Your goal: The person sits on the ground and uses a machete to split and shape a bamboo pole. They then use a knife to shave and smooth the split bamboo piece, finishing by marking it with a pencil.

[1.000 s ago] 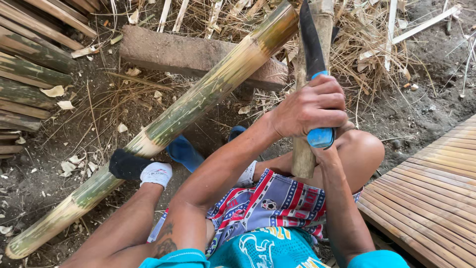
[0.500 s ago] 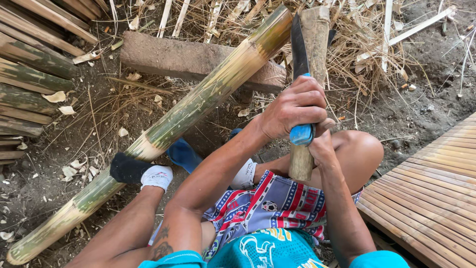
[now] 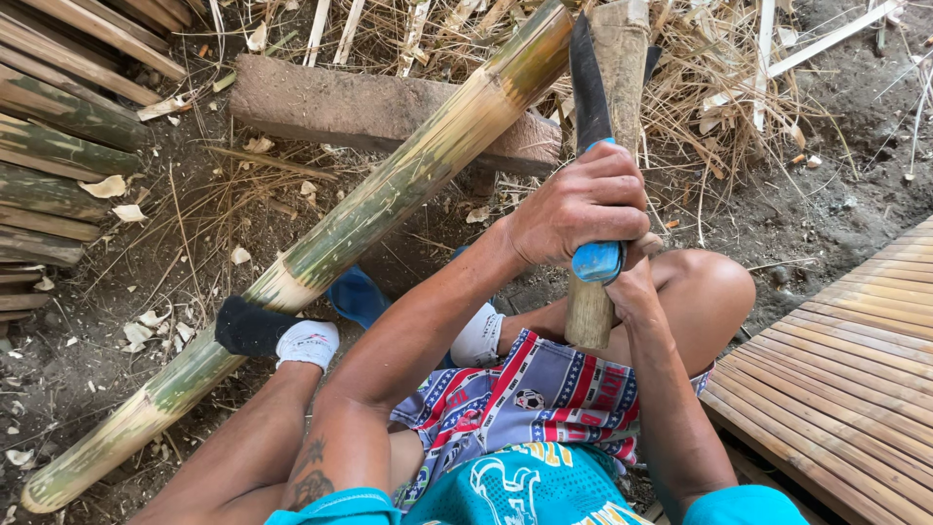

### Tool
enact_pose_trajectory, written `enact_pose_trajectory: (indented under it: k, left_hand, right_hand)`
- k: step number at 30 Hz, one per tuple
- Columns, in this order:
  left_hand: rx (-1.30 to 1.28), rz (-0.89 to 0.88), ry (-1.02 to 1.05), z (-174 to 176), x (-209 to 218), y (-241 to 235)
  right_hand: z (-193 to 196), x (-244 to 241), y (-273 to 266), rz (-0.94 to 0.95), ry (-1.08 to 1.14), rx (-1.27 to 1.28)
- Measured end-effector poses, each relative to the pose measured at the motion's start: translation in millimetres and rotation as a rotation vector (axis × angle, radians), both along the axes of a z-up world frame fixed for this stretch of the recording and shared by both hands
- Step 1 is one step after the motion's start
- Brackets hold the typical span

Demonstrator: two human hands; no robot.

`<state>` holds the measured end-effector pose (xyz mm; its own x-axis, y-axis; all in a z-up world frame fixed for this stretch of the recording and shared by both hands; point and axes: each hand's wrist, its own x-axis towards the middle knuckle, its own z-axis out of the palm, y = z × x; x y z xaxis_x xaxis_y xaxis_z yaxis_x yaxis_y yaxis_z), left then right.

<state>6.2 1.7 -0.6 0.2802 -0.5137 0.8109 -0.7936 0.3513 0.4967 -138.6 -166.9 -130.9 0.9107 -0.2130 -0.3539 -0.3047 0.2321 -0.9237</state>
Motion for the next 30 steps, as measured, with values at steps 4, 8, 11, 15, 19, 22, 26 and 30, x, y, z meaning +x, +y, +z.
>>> enact_pose_trajectory:
  k: [4, 8, 11, 15, 19, 22, 26, 30]
  left_hand:
    - [-0.015, 0.011, 0.021, 1, 1, 0]
    - [-0.024, 0.036, 0.037, 1, 2, 0]
    - [-0.084, 0.12, 0.095, 0, 4, 1]
    - [-0.402, 0.189, 0.398, -8, 45, 18]
    - [-0.453, 0.337, 0.422, -10, 91, 36]
    - [-0.397, 0.218, 0.379, -6, 98, 24]
    - [-0.084, 0.337, 0.288, 19, 105, -28]
    - [0.072, 0.431, 0.292, 23, 103, -34]
  right_hand:
    - [3, 3, 2, -0.019, 0.023, -0.004]
    - [3, 4, 2, -0.002, -0.004, 0.004]
    - [8, 11, -6, 0.007, 0.004, -0.104]
    - [27, 21, -50, -0.059, -0.105, -0.196]
    - [65, 87, -133, -0.262, -0.176, -0.448]
    - [82, 151, -164, -0.267, -0.219, -0.444]
    - [42, 162, -92, 0.166, 0.111, -0.429]
    - [44, 150, -60, 0.463, 0.035, -0.868]
